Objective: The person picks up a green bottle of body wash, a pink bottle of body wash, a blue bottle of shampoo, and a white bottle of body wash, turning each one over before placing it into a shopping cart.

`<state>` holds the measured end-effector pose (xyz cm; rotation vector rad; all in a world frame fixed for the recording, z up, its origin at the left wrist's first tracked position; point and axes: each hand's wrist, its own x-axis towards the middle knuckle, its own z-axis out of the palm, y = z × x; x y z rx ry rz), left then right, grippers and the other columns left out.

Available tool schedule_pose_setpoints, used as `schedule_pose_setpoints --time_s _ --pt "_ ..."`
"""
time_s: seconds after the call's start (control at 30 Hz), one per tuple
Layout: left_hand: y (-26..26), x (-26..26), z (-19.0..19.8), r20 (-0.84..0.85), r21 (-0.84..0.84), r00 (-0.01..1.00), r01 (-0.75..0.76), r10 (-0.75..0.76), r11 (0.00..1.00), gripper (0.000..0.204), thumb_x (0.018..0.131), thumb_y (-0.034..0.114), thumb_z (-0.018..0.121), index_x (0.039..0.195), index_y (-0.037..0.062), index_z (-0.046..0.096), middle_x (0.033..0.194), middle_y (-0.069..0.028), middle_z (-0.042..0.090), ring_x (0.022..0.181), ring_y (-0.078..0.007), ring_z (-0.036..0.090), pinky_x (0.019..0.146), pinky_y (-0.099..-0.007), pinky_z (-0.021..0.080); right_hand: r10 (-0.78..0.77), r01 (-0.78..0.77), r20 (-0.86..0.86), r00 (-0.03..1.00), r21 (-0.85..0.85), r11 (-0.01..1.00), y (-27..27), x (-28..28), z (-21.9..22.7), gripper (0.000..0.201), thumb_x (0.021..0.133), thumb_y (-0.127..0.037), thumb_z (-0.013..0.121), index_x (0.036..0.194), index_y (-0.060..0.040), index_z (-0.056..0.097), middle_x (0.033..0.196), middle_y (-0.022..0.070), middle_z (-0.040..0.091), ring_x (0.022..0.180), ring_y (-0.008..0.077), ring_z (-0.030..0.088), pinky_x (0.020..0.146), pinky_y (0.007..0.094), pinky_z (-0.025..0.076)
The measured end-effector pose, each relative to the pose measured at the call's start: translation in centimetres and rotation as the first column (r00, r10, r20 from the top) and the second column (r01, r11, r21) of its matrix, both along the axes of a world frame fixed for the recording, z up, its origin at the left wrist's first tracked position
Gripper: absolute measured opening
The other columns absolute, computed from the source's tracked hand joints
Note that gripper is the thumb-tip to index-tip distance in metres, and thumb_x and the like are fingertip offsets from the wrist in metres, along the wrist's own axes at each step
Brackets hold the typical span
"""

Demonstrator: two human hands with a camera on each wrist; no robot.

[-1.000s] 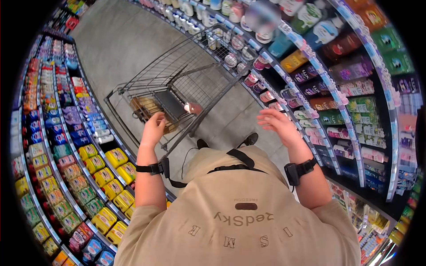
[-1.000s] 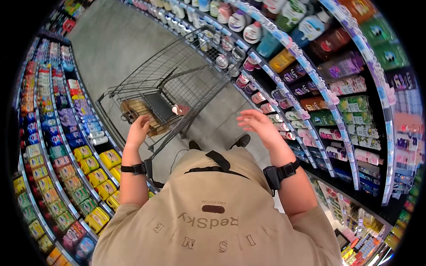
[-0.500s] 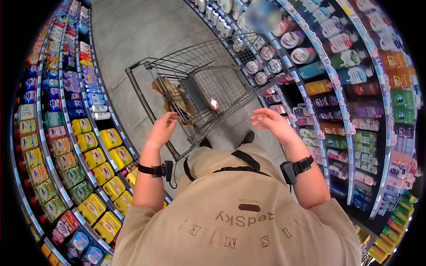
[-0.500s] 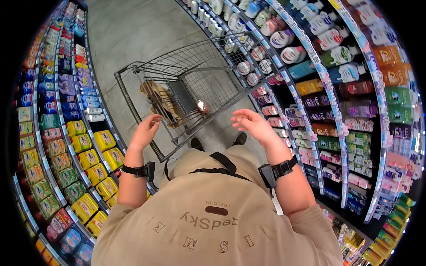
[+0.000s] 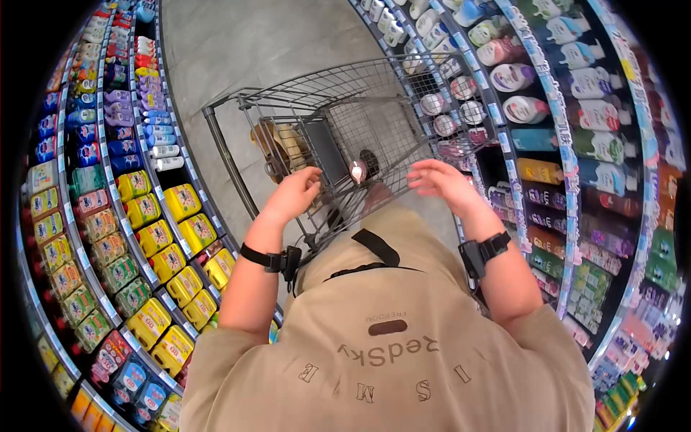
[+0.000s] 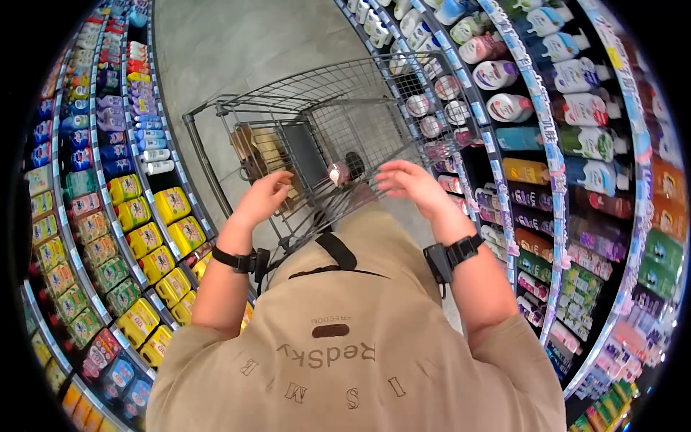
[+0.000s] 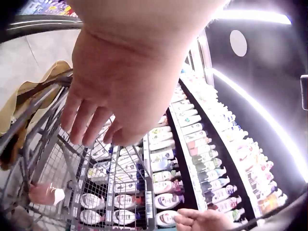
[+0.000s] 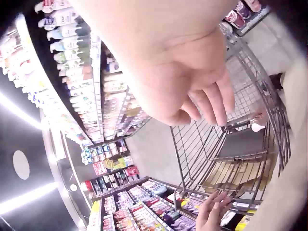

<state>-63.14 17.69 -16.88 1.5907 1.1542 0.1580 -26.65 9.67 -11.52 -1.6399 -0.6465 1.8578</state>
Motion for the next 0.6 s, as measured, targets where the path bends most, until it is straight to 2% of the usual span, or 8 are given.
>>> schedule_pose_setpoints --time_s 0.1,0.2,0.27,0.37,0.43,0.5,0.53,0.6 --pt "1.4 2.0 -1.4 -0.044 -0.067 0.999 0.017 -0.02 0.998 0.036 0.097 0.017 0.06 0.128 -0.0004 0.059 0.11 -0.0186 0.072 0.097 -0.031 0.07 0.086 -0.0393 0.055 0.041 -0.044 -0.045 0.998 -0.057 0.997 4.2 0.9 -3.3 0.038 0.1 -0.02 0.052 0.132 -0.0006 0.057 0.125 0.0128 0.068 0.11 0.0223 0.067 0.093 0.0355 0.053" --pt "2.2 4.0 -4.9 -0.093 -0.156 0.996 -0.004 -0.011 0.988 0.036 0.097 0.017 0.06 0.128 0.0005 0.059 0.11 -0.0186 0.072 0.098 -0.0301 0.07 0.087 -0.0385 0.054 0.096 -0.102 -0.048 0.994 -0.131 0.986 7.6 1.6 -7.8 0.036 0.101 -0.021 0.052 0.131 -0.0014 0.058 0.124 0.0132 0.067 0.112 0.0222 0.067 0.093 0.0345 0.053" --pt "2.6 5.3 -8.0 -0.122 -0.204 0.992 0.014 -0.039 0.979 0.04 0.096 0.021 0.062 0.13 0.0004 0.058 0.112 -0.0208 0.071 0.102 -0.0333 0.069 0.09 -0.0408 0.054 0.153 -0.155 -0.024 0.988 -0.194 0.969 8.7 1.8 -12.6 0.034 0.101 -0.021 0.052 0.129 -0.0025 0.059 0.122 0.0117 0.068 0.11 0.0214 0.067 0.093 0.0342 0.053" --pt "3.0 8.3 -11.4 -0.387 -0.182 0.911 0.074 -0.141 0.981 0.053 0.094 0.029 0.062 0.135 -0.0035 0.051 0.12 -0.0292 0.067 0.116 -0.0434 0.063 0.098 -0.0467 0.051 0.167 -0.162 -0.009 0.986 -0.311 0.937 8.9 1.0 -18.7 0.033 0.099 -0.023 0.054 0.124 -0.0033 0.061 0.119 0.0112 0.069 0.103 0.0208 0.068 0.084 0.0343 0.055" --pt "3.0 10.8 -13.3 -0.406 -0.208 0.904 0.049 -0.132 0.977 0.055 0.095 0.03 0.06 0.137 -0.0044 0.05 0.121 -0.0308 0.066 0.118 -0.0441 0.062 0.1 -0.0463 0.05 0.184 -0.17 0.002 0.983 -0.377 0.91 8.4 0.1 -21.9 0.034 0.098 -0.026 0.055 0.122 -0.0037 0.063 0.118 0.0119 0.069 0.099 0.0213 0.069 0.079 0.0347 0.057" --pt "3.0 12.7 -14.8 -0.418 -0.265 0.904 -0.027 -0.09 0.964 0.065 0.098 0.04 0.055 0.142 -0.0063 0.044 0.127 -0.0349 0.061 0.123 -0.0455 0.059 0.104 -0.0454 0.048 0.279 -0.231 0.068 0.958 -0.396 0.889 7.8 -0.9 -24.4 0.032 0.096 -0.027 0.057 0.114 -0.0024 0.066 0.106 0.0112 0.071 0.09 0.02 0.07 0.074 0.0356 0.057" --pt "3.1 13.3 -16.0 -0.42 -0.28 0.902 -0.024 -0.1 0.96 0.065 0.098 0.04 0.055 0.142 -0.0063 0.044 0.127 -0.0349 0.061 0.123 -0.0455 0.059 0.104 -0.0454 0.048 0.276 -0.229 0.059 0.959 -0.409 0.883 7.7 -1.1 -25.3 0.032 0.096 -0.027 0.057 0.114 -0.0024 0.066 0.106 0.0112 0.071 0.09 0.02 0.07 0.074 0.0356 0.057" --pt "3.0 14.1 -18.4 -0.47 -0.431 0.873 -0.1 -0.128 0.897 0.07 0.098 0.044 0.052 0.146 -0.0059 0.041 0.129 -0.0349 0.06 0.123 -0.0462 0.058 0.105 -0.0456 0.047 0.464 -0.416 0.034 0.885 -0.387 0.823 7.2 -1.5 -26.8 0.029 0.097 -0.021 0.057 0.119 -0.0033 0.064 0.106 0.0092 0.07 0.089 0.0184 0.069 0.073 0.0332 0.056"
